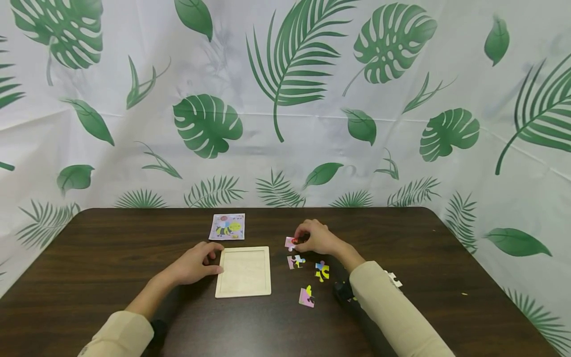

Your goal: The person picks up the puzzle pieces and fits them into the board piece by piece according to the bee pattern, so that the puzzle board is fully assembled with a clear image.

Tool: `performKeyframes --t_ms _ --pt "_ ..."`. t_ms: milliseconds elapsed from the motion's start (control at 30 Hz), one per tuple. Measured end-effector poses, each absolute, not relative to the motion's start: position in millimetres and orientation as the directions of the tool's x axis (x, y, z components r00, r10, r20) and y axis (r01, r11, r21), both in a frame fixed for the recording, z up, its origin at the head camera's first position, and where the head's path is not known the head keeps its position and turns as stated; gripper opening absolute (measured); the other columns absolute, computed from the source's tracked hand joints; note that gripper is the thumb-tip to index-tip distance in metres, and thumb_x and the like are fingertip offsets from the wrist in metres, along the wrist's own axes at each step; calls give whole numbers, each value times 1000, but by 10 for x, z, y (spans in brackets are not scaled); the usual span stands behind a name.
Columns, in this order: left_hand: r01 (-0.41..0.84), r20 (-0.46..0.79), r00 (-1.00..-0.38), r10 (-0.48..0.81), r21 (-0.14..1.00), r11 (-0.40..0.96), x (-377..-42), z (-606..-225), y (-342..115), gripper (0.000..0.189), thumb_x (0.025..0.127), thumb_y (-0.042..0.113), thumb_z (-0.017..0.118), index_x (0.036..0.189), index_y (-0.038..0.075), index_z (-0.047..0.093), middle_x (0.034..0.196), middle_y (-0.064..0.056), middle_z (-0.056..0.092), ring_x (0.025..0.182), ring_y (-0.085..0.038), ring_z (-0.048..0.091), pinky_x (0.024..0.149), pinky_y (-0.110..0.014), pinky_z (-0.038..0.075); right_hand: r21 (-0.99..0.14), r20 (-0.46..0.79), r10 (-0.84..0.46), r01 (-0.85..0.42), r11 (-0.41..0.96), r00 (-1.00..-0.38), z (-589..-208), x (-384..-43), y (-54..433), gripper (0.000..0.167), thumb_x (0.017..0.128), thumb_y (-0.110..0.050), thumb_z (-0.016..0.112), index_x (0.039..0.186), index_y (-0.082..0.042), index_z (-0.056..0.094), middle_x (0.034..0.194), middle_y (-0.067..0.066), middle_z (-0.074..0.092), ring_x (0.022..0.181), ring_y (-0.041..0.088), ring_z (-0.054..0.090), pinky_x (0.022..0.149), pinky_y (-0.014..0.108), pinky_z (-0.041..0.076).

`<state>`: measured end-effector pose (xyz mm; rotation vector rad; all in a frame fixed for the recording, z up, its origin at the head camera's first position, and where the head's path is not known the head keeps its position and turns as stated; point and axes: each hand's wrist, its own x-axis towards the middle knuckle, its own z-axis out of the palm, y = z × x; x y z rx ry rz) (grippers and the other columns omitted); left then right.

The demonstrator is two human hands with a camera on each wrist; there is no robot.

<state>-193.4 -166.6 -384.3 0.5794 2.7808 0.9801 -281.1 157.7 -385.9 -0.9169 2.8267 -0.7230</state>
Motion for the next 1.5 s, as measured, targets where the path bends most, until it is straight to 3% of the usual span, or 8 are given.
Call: performKeyframes --t_ms 733,1000,1500 --pt "310 7 -920 391 623 718 -1929 -3855 -1650 44 79 17 71 116 1 53 90 -7 48 78 -20 47 67 -35 39 -448 88 -623 -589 672 -777 -3879 -2828 1596 18 74 -21 74 83 -10 63 84 -2 54 84 18 43 76 44 28" --pt "321 16 -917 399 626 711 -1918 -3847 -1658 44 80 17 71 115 1 52 90 -7 48 78 -21 47 68 -36 39 -555 90 -620 -556 618 -779 -3812 -2786 1519 18 75 -18 72 86 -8 62 85 -2 58 84 17 49 76 34 40" --pt "307 4 -921 389 621 721 -1921 -3851 -1655 43 80 16 70 116 2 52 90 -6 48 79 -21 47 68 -36 39 -657 56 -674 -536 531 -736 -3701 -2592 958 17 76 -13 70 90 -8 61 88 -2 59 88 16 56 76 26 44"
